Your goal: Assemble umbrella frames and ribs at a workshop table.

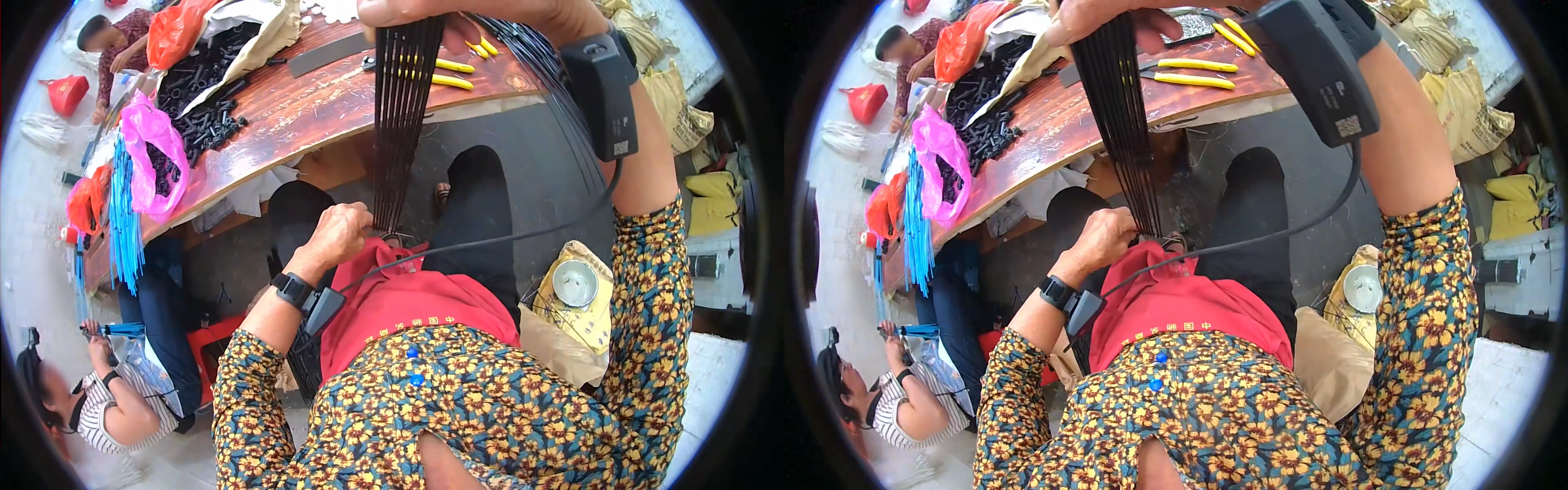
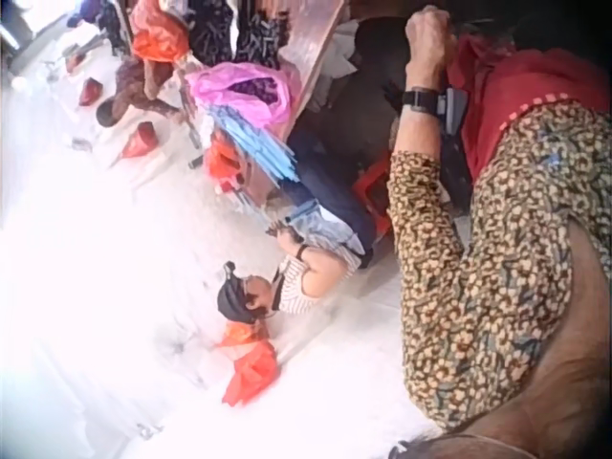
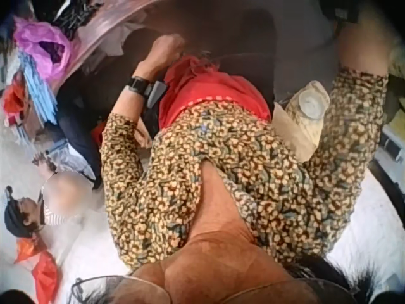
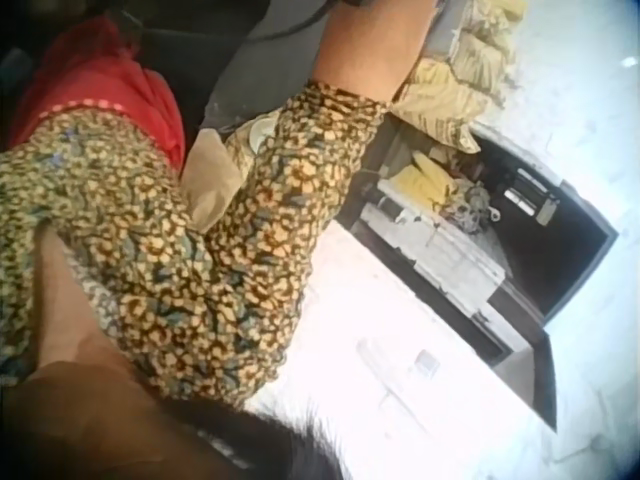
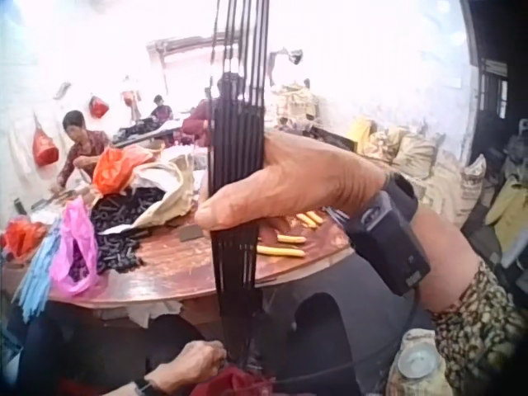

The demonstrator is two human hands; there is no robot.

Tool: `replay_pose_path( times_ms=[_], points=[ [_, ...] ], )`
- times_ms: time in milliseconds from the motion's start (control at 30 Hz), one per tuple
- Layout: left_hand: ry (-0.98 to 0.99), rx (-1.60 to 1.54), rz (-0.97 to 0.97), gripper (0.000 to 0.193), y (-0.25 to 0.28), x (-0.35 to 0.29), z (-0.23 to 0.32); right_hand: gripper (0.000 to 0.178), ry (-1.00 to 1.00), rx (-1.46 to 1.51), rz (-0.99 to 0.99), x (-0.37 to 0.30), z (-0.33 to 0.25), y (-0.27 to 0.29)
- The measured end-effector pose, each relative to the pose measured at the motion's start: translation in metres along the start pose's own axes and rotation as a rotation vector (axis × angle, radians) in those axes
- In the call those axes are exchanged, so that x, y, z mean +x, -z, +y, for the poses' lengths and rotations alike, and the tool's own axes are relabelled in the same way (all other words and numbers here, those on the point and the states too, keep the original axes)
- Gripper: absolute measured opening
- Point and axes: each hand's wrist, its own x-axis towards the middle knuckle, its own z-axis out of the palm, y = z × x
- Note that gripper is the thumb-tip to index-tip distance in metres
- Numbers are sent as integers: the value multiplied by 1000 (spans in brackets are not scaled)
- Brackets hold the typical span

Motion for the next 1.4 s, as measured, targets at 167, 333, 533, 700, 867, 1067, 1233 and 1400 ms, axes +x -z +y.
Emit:
replay_pose_path(
  times_ms=[167, 333, 533, 700, 867, 1067, 1233, 1400],
  points=[
    [-8, 1, -2, 21, -7, 4, 0, 29, -59, -56, -51, 6, -3, -6],
    [57, -224, 25, 38, 4, 4, 16, 35, -245, -16, -138, 12, 0, -17],
    [135, -967, -12, 27, -7, -3, 37, 19, 48, 23, -291, 15, 36, -62],
    [425, -1040, -70, 18, -29, -31, 51, 28, -44, 85, -493, 20, 71, -94],
    [365, -971, -60, 21, -48, -53, 53, 35, -131, 194, -541, 30, 84, -115],
    [339, -976, -35, 23, -59, -56, 45, 36, -195, 245, -557, 43, 101, -129],
    [430, -1010, -61, 25, -25, -57, 57, 37, -81, 210, -580, 54, 120, -143],
    [401, -764, 455, 13, 117, -53, 70, 35, -54, 243, -532, 49, 116, -140]
  ],
)
